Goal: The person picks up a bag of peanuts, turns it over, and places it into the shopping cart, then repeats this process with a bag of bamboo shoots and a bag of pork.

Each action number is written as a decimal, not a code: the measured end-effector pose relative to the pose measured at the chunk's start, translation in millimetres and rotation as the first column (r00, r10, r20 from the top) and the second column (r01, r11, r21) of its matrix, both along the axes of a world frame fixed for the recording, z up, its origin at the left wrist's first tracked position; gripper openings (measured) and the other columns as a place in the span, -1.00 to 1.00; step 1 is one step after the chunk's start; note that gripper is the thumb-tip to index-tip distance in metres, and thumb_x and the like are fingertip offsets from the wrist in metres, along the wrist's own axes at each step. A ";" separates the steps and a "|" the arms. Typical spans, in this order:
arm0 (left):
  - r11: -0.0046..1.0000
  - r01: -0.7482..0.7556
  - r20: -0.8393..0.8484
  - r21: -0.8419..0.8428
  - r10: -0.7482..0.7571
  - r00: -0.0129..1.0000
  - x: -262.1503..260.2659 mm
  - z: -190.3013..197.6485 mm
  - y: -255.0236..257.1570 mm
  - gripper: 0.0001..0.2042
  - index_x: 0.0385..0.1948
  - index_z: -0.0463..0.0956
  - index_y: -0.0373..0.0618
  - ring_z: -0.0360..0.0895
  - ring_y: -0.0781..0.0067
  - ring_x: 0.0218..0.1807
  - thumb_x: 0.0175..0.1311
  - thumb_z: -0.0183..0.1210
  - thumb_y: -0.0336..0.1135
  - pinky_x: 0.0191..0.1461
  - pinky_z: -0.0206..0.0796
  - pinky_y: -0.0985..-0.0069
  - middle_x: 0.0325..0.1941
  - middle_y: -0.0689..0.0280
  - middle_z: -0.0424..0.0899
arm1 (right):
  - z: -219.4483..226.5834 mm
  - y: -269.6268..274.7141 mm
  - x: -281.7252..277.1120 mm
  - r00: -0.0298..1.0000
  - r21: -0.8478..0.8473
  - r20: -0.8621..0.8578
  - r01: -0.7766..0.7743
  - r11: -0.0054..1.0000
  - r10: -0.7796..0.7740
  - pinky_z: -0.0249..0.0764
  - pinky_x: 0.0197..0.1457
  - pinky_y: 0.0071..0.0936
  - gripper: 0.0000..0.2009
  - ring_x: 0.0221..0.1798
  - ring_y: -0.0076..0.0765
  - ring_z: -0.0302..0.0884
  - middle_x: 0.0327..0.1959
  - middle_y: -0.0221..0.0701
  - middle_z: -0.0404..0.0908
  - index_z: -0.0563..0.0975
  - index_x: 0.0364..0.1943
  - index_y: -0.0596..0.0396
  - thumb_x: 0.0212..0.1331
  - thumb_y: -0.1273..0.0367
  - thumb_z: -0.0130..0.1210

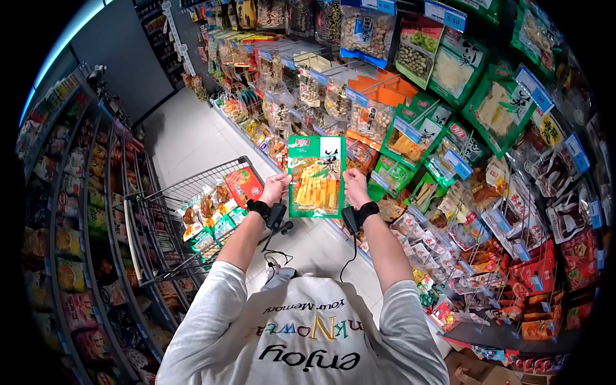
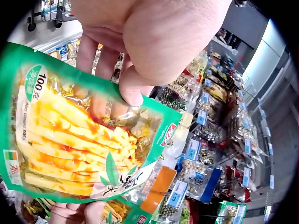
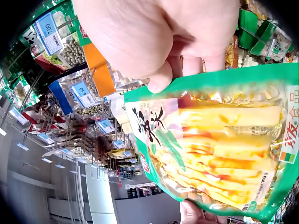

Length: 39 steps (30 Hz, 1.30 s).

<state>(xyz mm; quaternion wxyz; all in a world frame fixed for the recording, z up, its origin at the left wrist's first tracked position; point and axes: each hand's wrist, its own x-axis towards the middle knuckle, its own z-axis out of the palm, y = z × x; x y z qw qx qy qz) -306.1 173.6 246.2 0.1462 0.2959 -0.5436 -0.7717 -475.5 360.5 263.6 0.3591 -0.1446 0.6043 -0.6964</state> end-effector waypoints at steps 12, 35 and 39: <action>0.963 0.191 0.156 -0.188 -0.163 0.974 -26.0 10.8 17.6 -0.86 -0.40 0.48 -0.09 0.45 0.65 -0.45 0.00 0.16 -0.31 -0.39 0.28 0.66 -0.47 0.45 0.53 | 2.0 15.1 -20.4 0.983 -0.255 -0.136 0.087 0.963 -0.125 0.28 -0.19 -0.62 -0.84 -0.28 -0.60 0.40 -0.31 -0.44 0.52 0.47 -0.31 0.21 0.01 0.45 0.05; 0.960 0.245 -0.365 -0.136 -0.278 0.888 -241.7 86.9 99.1 -0.86 -0.35 0.49 -0.20 0.41 0.70 -0.39 0.06 0.09 -0.41 -0.32 0.22 0.71 -0.38 0.41 0.54 | 97.3 122.5 -108.2 0.833 -0.258 -0.304 0.396 0.881 -0.463 0.22 -0.29 -0.65 -0.77 -0.38 -0.63 0.32 -0.38 -0.46 0.48 0.45 -0.31 0.24 0.01 0.36 0.08; 0.962 0.222 -0.306 -0.157 -0.262 0.915 -247.7 94.5 94.1 -0.87 -0.38 0.50 -0.20 0.39 0.72 -0.41 0.06 0.10 -0.39 -0.30 0.19 0.70 -0.41 0.43 0.54 | 91.8 114.6 -123.0 0.849 -0.226 -0.243 0.421 0.878 -0.470 0.18 -0.17 -0.63 -0.71 -0.26 -0.62 0.29 -0.30 -0.46 0.45 0.41 -0.22 0.21 0.04 0.29 0.05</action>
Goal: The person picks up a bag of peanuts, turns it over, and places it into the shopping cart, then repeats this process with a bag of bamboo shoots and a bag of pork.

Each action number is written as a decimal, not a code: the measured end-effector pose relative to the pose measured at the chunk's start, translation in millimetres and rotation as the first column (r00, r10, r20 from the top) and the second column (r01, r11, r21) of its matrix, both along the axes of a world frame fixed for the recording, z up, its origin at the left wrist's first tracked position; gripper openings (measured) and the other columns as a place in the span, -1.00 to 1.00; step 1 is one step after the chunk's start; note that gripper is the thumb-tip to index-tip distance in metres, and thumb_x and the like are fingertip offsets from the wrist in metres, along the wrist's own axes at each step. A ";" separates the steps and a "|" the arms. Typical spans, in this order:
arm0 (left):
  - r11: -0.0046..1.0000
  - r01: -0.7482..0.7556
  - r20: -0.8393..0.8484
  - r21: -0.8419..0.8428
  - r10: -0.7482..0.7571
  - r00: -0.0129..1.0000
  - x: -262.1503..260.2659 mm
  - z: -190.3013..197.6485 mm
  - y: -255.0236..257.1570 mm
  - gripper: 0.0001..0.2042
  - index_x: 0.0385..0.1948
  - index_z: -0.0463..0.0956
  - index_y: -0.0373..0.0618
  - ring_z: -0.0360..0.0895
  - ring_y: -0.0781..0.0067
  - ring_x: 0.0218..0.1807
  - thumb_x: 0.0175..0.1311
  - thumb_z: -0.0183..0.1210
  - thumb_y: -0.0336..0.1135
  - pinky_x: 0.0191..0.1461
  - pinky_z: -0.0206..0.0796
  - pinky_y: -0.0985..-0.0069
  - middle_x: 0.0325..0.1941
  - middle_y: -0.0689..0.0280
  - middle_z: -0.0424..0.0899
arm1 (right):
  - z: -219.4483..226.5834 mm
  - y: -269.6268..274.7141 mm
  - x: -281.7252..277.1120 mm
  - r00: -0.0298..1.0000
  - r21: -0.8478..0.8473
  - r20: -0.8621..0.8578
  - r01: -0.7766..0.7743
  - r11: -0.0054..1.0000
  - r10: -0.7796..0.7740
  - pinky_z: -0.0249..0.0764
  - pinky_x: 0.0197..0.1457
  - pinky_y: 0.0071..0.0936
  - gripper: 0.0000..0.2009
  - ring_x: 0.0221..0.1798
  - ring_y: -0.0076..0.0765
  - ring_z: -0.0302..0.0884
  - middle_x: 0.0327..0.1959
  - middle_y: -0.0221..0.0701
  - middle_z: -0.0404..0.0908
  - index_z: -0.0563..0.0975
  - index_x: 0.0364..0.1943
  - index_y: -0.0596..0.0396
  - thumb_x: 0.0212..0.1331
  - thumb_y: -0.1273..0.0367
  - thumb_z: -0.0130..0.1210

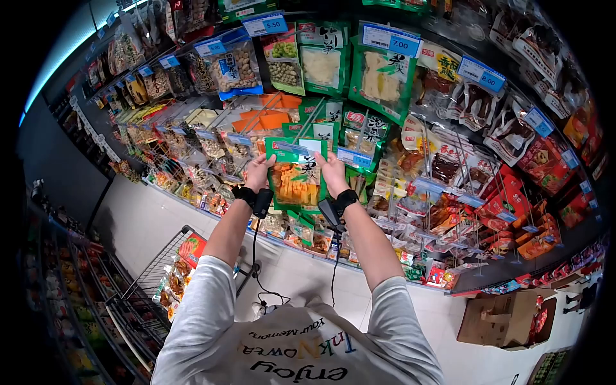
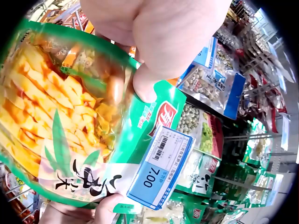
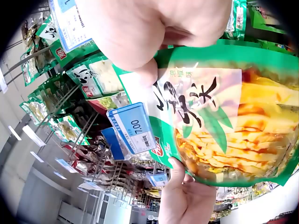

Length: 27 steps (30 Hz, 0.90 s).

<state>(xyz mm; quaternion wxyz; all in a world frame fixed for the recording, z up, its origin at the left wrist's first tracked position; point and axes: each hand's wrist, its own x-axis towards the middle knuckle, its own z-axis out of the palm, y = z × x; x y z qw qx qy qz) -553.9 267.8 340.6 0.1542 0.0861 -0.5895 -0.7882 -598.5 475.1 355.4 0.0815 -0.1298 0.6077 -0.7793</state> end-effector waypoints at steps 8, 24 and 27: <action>0.996 -0.025 0.045 -0.088 0.029 0.999 -2.0 7.4 4.7 -0.88 -0.40 0.51 -0.18 0.40 0.72 -0.48 0.05 0.11 -0.37 -0.40 0.22 0.72 -0.46 0.44 0.54 | -2.0 -0.1 -4.0 1.000 -0.041 0.026 -0.016 0.999 0.017 0.15 -0.08 -0.67 -0.79 -0.22 -0.67 0.30 -0.30 -0.52 0.47 0.44 -0.28 0.12 0.08 0.29 0.01; 0.874 -0.260 0.041 -0.410 0.302 0.952 -45.0 6.0 16.1 -0.77 -0.72 0.49 -0.27 0.17 0.69 -0.69 0.01 0.15 -0.30 -0.62 0.03 0.58 -0.81 0.49 0.31 | -22.4 6.4 -65.0 0.890 0.473 -0.378 0.424 0.773 -0.256 0.23 -0.36 -0.45 -0.66 -0.48 -0.39 0.32 -0.57 -0.34 0.42 0.39 -0.45 0.25 -0.04 0.19 0.09; 0.858 -0.126 0.168 -0.499 0.239 0.956 -75.4 -6.2 -1.4 -0.79 -0.46 0.51 -0.29 0.30 0.68 -0.56 0.00 0.18 -0.29 -0.53 0.11 0.64 -0.60 0.39 0.47 | -22.7 -2.2 -81.6 0.907 0.483 -0.339 0.395 0.782 -0.249 0.16 -0.54 -0.48 -0.70 -0.64 -0.48 0.23 -0.74 -0.37 0.34 0.27 -0.63 0.22 0.00 0.29 0.05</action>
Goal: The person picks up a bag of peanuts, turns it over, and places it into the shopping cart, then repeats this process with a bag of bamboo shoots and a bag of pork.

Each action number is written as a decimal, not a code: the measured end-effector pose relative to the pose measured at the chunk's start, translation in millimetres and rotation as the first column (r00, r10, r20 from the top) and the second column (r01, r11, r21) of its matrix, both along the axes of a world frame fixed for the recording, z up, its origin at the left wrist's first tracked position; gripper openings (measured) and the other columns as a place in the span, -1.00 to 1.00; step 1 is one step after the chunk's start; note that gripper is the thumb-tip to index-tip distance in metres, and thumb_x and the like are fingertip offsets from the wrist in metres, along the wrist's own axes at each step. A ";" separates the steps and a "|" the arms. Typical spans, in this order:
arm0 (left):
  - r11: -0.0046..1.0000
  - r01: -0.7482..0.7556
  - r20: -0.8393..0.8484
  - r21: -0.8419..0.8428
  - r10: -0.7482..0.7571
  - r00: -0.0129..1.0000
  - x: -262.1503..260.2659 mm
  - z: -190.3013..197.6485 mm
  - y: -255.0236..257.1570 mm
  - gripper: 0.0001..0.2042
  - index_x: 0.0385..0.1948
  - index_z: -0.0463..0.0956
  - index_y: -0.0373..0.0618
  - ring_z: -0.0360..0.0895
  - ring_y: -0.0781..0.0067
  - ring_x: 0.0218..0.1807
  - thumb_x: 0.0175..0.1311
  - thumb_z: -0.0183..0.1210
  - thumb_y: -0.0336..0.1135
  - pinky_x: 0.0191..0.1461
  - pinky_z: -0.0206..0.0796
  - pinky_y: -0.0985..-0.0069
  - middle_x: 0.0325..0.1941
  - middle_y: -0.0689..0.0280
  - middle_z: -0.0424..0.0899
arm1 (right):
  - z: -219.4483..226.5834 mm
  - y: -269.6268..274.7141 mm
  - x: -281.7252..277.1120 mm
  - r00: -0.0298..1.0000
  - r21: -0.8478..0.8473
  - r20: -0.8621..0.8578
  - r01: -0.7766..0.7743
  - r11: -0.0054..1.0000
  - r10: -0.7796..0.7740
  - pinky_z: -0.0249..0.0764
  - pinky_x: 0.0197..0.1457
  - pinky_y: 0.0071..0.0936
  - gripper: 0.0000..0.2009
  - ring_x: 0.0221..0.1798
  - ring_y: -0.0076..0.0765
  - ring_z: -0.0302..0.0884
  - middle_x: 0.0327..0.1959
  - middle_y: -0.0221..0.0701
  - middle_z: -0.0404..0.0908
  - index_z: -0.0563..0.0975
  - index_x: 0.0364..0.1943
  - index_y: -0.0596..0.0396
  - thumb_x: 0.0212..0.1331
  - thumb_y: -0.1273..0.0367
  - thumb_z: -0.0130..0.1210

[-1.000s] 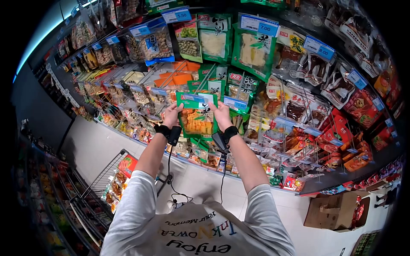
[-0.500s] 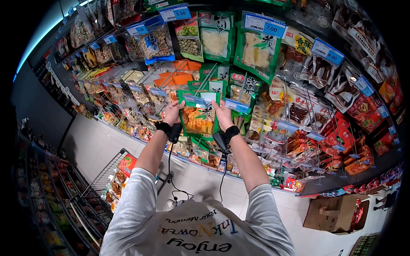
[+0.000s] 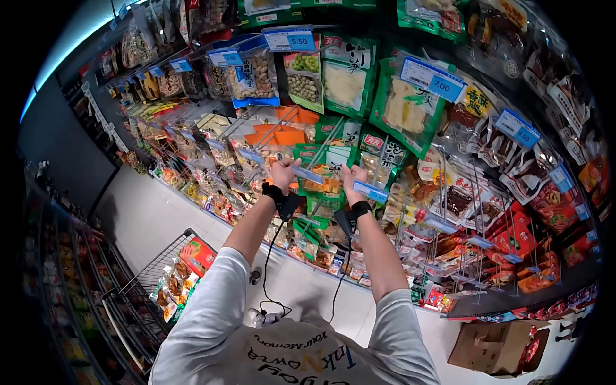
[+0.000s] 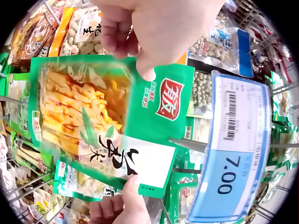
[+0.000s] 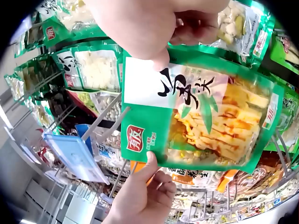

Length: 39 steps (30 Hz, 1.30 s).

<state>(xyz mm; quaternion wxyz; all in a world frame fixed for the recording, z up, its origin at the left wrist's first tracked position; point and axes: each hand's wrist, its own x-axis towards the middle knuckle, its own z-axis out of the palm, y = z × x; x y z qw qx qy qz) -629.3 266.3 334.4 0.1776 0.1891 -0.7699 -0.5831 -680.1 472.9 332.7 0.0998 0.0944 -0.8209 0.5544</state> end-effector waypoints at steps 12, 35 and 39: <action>0.809 0.095 -0.138 0.580 -0.017 0.990 89.8 -76.7 -25.6 -0.72 -0.17 0.39 -0.20 0.43 0.60 -0.42 0.01 0.04 -0.47 -0.51 0.22 0.68 -0.33 0.33 0.49 | -61.9 -55.9 72.5 0.912 -0.531 0.312 -0.065 0.845 0.266 0.38 -0.50 -0.55 -0.72 -0.45 -0.36 0.51 -0.34 -0.28 0.48 0.35 -0.15 0.21 0.01 0.57 -0.27; -0.089 -0.540 0.402 0.837 0.770 0.496 585.2 -308.5 -264.5 -0.81 -0.30 0.35 -0.22 0.51 0.36 -0.38 0.02 -0.12 -0.48 -0.42 0.37 0.53 -0.39 0.20 0.50 | -250.9 -410.3 422.8 -0.006 -0.387 0.850 -0.685 0.617 0.526 0.44 -0.32 -0.45 -0.77 -0.32 -0.31 0.49 -0.30 -0.26 0.48 0.35 -0.16 0.16 0.09 0.42 -0.18; -0.158 -0.583 0.474 0.797 0.763 0.440 608.0 -313.9 -292.1 -0.85 -0.34 0.36 -0.20 0.51 0.44 -0.43 0.03 -0.10 -0.48 -0.45 0.36 0.59 -0.40 0.23 0.53 | -298.3 -448.5 447.4 -0.052 -0.427 0.869 -0.582 0.692 0.492 0.47 -0.25 -0.39 -0.78 -0.25 -0.24 0.48 -0.27 -0.17 0.46 0.32 -0.16 0.24 0.11 0.44 -0.19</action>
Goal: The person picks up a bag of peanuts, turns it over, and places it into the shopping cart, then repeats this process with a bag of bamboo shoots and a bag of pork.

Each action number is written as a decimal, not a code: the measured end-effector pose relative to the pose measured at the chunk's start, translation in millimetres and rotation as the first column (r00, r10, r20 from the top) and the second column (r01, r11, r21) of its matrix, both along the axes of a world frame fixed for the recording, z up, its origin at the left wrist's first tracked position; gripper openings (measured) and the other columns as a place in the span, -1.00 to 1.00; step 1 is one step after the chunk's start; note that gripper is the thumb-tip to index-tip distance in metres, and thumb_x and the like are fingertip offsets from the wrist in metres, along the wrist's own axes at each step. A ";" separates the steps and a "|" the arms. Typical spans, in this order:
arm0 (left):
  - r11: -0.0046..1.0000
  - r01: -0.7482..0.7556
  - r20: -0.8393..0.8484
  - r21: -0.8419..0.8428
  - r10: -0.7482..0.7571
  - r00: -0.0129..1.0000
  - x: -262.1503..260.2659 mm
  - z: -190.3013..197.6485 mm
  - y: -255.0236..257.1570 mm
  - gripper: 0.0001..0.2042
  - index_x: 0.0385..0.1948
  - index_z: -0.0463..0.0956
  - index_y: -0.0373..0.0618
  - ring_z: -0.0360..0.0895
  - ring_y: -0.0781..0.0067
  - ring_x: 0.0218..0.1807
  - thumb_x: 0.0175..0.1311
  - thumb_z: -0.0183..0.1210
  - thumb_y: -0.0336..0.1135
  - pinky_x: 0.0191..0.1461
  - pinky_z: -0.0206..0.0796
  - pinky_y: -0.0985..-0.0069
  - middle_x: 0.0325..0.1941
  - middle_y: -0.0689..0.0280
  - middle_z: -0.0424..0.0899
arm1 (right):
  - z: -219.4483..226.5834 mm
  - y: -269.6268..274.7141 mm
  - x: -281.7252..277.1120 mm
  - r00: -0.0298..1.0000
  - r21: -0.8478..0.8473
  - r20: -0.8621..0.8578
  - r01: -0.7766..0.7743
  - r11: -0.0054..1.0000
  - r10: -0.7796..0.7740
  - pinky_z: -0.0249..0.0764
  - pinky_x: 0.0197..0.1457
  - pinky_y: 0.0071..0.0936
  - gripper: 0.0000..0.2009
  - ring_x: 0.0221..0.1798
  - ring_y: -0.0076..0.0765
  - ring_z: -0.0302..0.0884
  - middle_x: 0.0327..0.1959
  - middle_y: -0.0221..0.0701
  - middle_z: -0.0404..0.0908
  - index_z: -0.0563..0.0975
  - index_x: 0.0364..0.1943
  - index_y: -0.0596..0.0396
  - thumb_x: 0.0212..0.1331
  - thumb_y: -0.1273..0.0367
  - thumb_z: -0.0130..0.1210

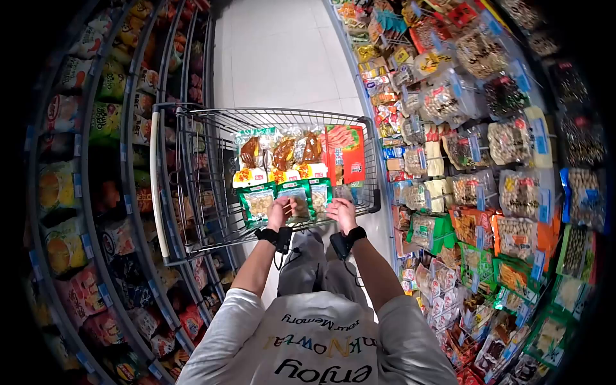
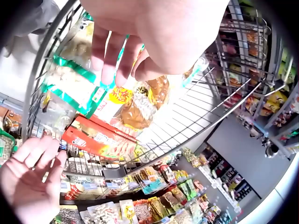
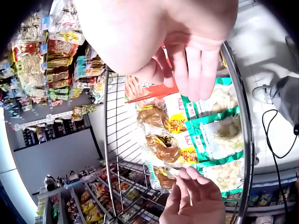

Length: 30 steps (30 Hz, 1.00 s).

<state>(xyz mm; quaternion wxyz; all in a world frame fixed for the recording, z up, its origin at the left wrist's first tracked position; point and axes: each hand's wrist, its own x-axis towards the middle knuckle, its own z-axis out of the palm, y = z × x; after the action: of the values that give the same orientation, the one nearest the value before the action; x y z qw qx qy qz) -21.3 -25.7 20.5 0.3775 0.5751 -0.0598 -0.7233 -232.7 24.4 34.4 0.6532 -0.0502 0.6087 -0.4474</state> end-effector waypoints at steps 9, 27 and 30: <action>0.979 0.068 0.284 0.192 -0.122 0.951 30.6 -69.6 -6.9 -0.80 -0.27 0.40 -0.11 0.48 0.56 -0.39 0.08 -0.08 -0.33 -0.47 0.18 0.58 -0.42 0.36 0.54 | -83.4 -33.8 37.4 0.944 0.205 -0.206 -0.216 0.955 0.258 0.38 -0.26 -0.52 -0.80 -0.32 -0.52 0.38 -0.35 -0.44 0.42 0.40 -0.21 0.11 0.04 0.40 -0.05; 0.960 -0.253 0.507 0.117 0.162 0.846 37.0 -102.9 49.8 -0.86 -0.47 0.47 -0.26 0.43 0.45 -0.53 -0.13 0.03 -0.50 -0.53 0.29 0.57 -0.48 0.23 0.51 | -120.8 -14.9 58.9 0.780 0.085 -0.544 -0.315 0.945 0.309 0.26 -0.45 -0.58 -0.90 -0.54 -0.61 0.28 -0.60 -0.43 0.43 0.37 -0.53 0.17 -0.11 0.53 0.08; 0.971 -0.193 0.487 0.142 0.102 0.868 37.0 -112.0 66.3 -0.87 -0.50 0.48 -0.25 0.45 0.43 -0.51 -0.15 0.07 -0.50 -0.55 0.30 0.55 -0.52 0.23 0.52 | -65.6 -6.0 33.1 0.869 0.060 -0.453 -0.194 0.979 0.200 0.31 -0.37 -0.64 -0.88 -0.46 -0.65 0.36 -0.48 -0.49 0.48 0.41 -0.38 0.18 -0.06 0.59 0.01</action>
<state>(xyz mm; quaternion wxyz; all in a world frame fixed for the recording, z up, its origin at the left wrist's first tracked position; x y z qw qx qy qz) 15.7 40.5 -91.5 0.3501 0.7707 -0.0386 -0.5310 -199.6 18.4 -31.2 0.5344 -0.2116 0.7395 -0.3506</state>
